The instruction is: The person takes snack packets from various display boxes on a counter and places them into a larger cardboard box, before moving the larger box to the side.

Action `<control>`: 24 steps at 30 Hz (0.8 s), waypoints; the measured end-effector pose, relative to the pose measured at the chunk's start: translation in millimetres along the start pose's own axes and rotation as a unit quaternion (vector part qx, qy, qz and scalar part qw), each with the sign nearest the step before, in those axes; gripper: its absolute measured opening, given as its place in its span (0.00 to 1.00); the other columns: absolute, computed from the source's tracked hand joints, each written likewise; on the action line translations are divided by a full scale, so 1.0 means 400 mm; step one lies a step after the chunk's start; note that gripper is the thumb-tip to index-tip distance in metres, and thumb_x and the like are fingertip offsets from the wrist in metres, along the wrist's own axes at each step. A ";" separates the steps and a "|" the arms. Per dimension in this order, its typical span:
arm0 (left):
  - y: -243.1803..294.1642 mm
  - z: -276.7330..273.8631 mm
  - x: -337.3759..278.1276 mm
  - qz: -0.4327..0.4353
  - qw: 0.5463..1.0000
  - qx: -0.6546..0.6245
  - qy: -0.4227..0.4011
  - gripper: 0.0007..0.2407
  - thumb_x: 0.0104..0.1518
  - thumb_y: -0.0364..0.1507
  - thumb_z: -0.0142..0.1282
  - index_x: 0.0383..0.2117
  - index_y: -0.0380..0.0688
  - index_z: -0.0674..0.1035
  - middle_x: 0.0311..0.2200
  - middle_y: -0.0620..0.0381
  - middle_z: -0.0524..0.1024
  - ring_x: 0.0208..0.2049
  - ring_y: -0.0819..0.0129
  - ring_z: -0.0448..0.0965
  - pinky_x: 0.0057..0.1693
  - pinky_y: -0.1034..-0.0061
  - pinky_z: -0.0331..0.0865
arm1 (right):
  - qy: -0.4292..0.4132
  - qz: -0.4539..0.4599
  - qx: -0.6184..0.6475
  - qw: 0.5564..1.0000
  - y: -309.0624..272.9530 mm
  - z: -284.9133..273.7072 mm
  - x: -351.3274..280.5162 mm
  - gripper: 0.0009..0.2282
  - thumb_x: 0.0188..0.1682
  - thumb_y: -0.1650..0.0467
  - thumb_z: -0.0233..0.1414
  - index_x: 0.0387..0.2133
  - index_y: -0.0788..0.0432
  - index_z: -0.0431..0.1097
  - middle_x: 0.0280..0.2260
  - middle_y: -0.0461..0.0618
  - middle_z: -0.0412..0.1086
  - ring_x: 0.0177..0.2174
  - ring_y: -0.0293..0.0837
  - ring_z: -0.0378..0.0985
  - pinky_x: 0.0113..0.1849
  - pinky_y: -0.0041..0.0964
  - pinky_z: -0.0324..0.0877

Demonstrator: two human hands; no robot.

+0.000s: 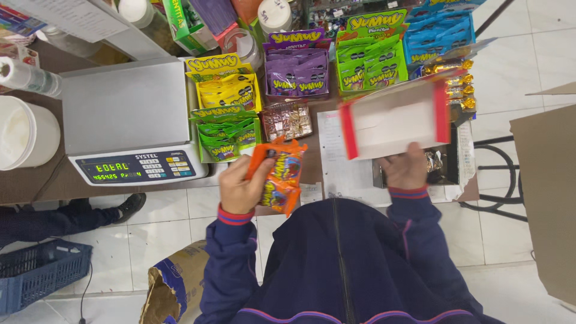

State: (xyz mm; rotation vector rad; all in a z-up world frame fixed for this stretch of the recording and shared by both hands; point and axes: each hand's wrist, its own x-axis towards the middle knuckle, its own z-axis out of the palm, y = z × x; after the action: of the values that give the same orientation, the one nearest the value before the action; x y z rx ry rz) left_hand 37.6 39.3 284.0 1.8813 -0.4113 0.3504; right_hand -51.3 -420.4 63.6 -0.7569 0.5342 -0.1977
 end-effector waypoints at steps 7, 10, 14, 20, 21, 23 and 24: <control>-0.196 0.315 -0.074 -0.022 0.976 0.175 -0.126 0.15 0.76 0.41 0.77 0.33 0.45 0.92 0.28 0.45 0.89 0.33 0.36 0.94 0.39 0.47 0.85 | 0.003 -0.041 -0.018 0.999 -0.182 0.027 -0.069 0.40 0.64 0.41 0.57 0.87 0.41 0.63 0.74 0.56 0.81 0.62 0.59 0.94 0.71 0.70 0.89; -0.267 0.440 -0.104 -0.051 0.962 0.221 -0.151 0.18 0.78 0.47 0.71 0.39 0.45 0.93 0.33 0.44 0.90 0.37 0.34 0.95 0.43 0.38 0.87 | -0.006 -0.050 0.001 0.999 -0.170 0.008 -0.081 0.40 0.67 0.42 0.54 0.90 0.40 0.60 0.80 0.58 0.76 0.67 0.67 0.89 0.71 0.74 0.87; -0.419 0.572 -0.177 -0.108 0.945 0.261 -0.166 0.20 0.77 0.58 0.67 0.41 0.60 0.90 0.34 0.55 0.89 0.40 0.41 0.96 0.44 0.43 0.90 | 0.006 -0.039 -0.017 0.999 -0.177 0.031 -0.112 0.41 0.65 0.40 0.54 0.89 0.39 0.59 0.78 0.53 0.77 0.67 0.62 0.89 0.74 0.73 0.83; -0.332 0.545 -0.163 -0.235 0.906 0.280 -0.215 0.33 0.76 0.68 0.56 0.69 0.58 0.81 0.52 0.41 0.91 0.51 0.27 0.97 0.60 0.28 0.88 | 0.004 -0.014 -0.003 1.000 -0.159 0.020 -0.111 0.40 0.66 0.42 0.54 0.89 0.40 0.60 0.79 0.53 0.75 0.70 0.65 0.86 0.73 0.76 0.81; -0.302 0.531 -0.155 -0.217 0.913 0.282 -0.199 0.34 0.77 0.66 0.57 0.74 0.56 0.78 0.55 0.39 0.89 0.52 0.24 0.96 0.60 0.25 0.88 | -0.002 -0.005 -0.012 1.000 -0.140 0.003 -0.099 0.40 0.66 0.41 0.53 0.89 0.40 0.59 0.79 0.52 0.75 0.69 0.62 0.86 0.72 0.73 0.81; -0.268 0.504 -0.158 -0.199 0.920 0.283 -0.183 0.36 0.78 0.64 0.58 0.80 0.53 0.74 0.58 0.36 0.87 0.52 0.22 0.95 0.59 0.23 0.88 | -0.008 0.002 -0.021 1.000 -0.109 -0.013 -0.084 0.40 0.66 0.40 0.53 0.89 0.41 0.58 0.79 0.51 0.75 0.69 0.59 0.86 0.72 0.71 0.82; -0.265 0.492 -0.168 -0.173 0.932 0.277 -0.159 0.39 0.77 0.64 0.61 0.82 0.50 0.72 0.58 0.36 0.87 0.54 0.24 0.96 0.58 0.27 0.90 | -0.006 0.018 -0.024 1.000 -0.099 -0.013 -0.080 0.37 0.68 0.43 0.54 0.88 0.39 0.60 0.77 0.50 0.76 0.67 0.60 0.87 0.72 0.71 0.82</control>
State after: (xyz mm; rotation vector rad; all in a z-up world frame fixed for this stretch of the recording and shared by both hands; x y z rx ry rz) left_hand 32.7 -104.9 100.7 2.5288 -0.1922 -0.0981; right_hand -80.5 -440.4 100.7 -0.7939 0.5414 -0.1481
